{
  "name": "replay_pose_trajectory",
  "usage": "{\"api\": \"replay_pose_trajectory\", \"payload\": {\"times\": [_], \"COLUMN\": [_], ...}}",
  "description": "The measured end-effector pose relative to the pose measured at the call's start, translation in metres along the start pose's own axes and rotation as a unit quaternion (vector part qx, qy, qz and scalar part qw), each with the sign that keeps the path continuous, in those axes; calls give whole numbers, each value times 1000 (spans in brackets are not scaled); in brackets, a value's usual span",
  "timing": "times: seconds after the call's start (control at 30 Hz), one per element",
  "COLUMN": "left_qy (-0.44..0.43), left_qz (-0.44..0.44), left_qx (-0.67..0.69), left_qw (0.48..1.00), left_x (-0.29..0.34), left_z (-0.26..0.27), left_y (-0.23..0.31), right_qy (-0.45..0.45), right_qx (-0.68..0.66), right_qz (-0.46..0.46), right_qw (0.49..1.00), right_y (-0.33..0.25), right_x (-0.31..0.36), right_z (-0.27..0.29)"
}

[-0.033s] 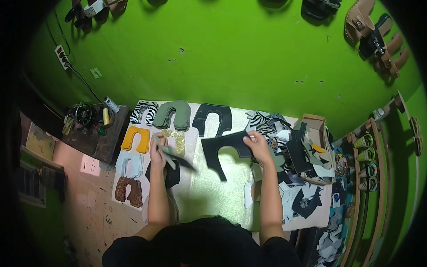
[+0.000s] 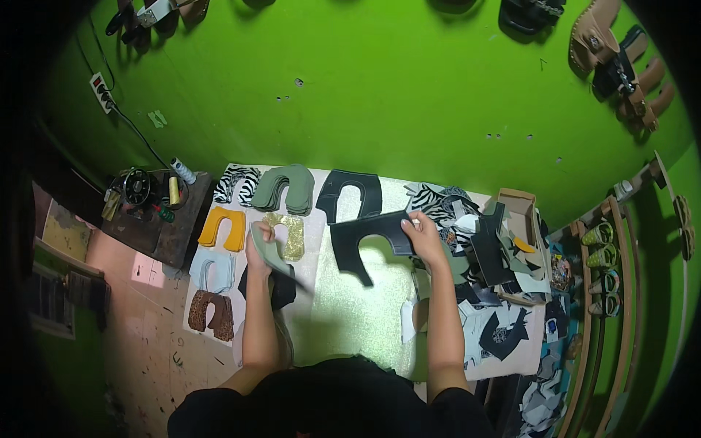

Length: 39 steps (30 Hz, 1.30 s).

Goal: Organizing and sorting various pre-cut shoe upper leather/fabric components on a work surface.

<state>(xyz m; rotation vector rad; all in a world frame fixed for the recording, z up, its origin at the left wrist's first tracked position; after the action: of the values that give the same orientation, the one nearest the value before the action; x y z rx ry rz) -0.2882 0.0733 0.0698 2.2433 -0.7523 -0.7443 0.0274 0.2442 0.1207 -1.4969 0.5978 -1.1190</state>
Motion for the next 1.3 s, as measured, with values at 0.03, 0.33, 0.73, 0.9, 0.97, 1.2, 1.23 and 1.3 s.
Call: {"api": "replay_pose_trajectory", "payload": {"times": [0.03, 0.33, 0.73, 0.9, 0.97, 1.2, 1.23, 1.3], "left_qy": [4, -96, 93, 83, 55, 10, 10, -7], "left_qz": [-2, 119, 139, 151, 128, 127, 127, 150], "left_qx": [-1, -192, -302, -232, -194, -214, -215, -222], "left_qw": [1000, 969, 939, 957, 971, 968, 968, 964], "left_x": [-3, -1, -32, -34, -34, -24, -24, -23], "left_z": [9, -30, -6, -7, -8, -15, -14, -12], "left_y": [-7, -98, -139, -148, -152, -154, -155, -160], "right_qy": [37, -85, 93, 151, 171, 230, 238, 248], "right_qx": [75, -48, 24, 0, 7, 127, 152, 193], "right_qz": [12, -37, -58, -74, -76, -46, -34, -19], "right_qw": [996, 994, 994, 986, 982, 964, 959, 949], "right_y": [-7, -31, 28, 64, 72, 72, 69, 66], "right_x": [-8, -94, -182, -194, -200, -208, -209, -209], "right_z": [-2, -68, -45, -45, -45, -42, -43, -46]}}
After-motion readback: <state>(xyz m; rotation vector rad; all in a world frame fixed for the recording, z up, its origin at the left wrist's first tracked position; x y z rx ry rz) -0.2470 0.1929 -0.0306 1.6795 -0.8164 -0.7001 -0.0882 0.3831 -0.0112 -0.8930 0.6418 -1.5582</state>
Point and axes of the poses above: each hand's wrist, its own x-axis away from the middle knuckle, its own z-axis out of the back of the hand, y = z × x, the point moved 6 cm from there along -x, towards the middle knuckle, and after that the axes turned 14 degrees about -z, right-handed, at the moved point
